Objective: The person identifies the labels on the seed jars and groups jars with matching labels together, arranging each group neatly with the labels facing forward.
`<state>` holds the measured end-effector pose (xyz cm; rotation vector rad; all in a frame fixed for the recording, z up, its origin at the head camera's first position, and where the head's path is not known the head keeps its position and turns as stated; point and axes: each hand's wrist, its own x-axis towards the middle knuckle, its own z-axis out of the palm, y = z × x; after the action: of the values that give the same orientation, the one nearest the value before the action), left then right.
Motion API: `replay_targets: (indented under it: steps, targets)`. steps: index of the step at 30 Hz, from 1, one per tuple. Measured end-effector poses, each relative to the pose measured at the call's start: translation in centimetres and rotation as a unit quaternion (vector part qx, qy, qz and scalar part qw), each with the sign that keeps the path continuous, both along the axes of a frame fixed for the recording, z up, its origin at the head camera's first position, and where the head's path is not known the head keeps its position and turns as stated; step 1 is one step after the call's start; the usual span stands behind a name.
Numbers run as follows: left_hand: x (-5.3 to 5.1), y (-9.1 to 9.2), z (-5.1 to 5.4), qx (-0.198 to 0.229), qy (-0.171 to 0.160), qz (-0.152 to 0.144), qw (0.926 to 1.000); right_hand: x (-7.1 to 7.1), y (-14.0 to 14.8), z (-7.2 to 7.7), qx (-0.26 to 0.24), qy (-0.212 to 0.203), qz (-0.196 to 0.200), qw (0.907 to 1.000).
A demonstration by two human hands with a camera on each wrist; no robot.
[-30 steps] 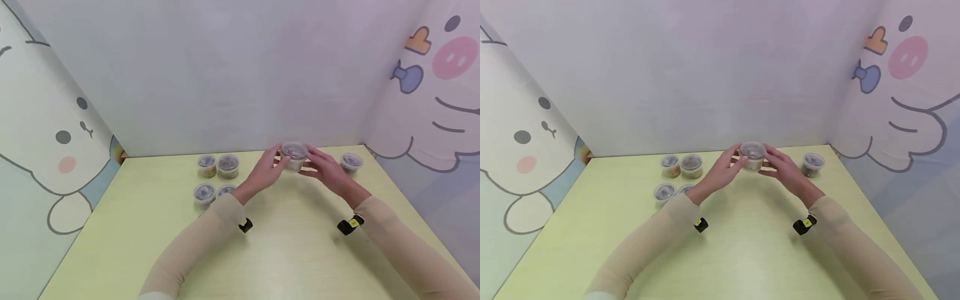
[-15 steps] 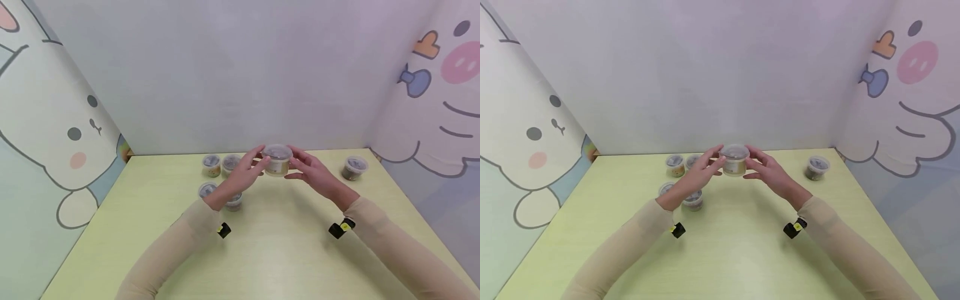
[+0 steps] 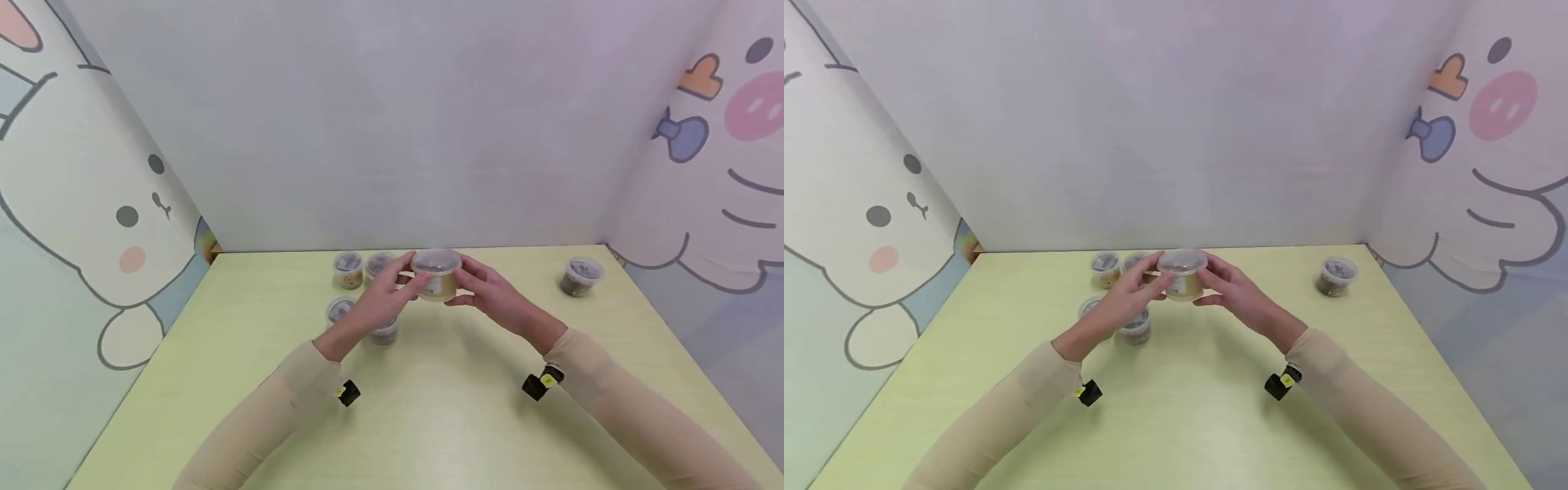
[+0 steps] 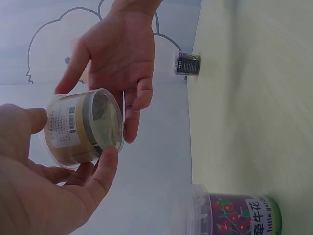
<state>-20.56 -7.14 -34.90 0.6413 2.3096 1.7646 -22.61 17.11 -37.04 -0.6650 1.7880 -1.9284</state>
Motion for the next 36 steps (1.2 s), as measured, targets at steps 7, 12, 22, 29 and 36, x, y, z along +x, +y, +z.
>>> replay_targets:
  steps: [7,12,22,29,36]
  targets:
    - [0.3,-0.8,-0.5,0.01,-0.012,-0.008,0.9998,0.0,-0.5,-0.6,-0.002,0.002,0.006,1.0]
    - [0.3,-1.0,-0.5,0.01,-0.008,-0.011,0.9999,0.1,-0.5,-0.5,-0.001,0.0,0.008,1.0]
    - [0.3,-1.0,-0.4,0.009,-0.01,-0.017,0.9998,0.3,-0.5,-0.2,0.002,-0.005,0.008,1.0]
    - [0.2,-1.3,-0.5,0.007,-0.024,-0.03,0.9992,0.3,-0.6,-0.3,-0.011,-0.025,0.008,0.9996]
    - [-0.4,-2.0,-0.3,0.021,-0.088,-0.069,0.9936,0.3,-0.9,-0.1,-0.02,-0.062,0.018,0.9977]
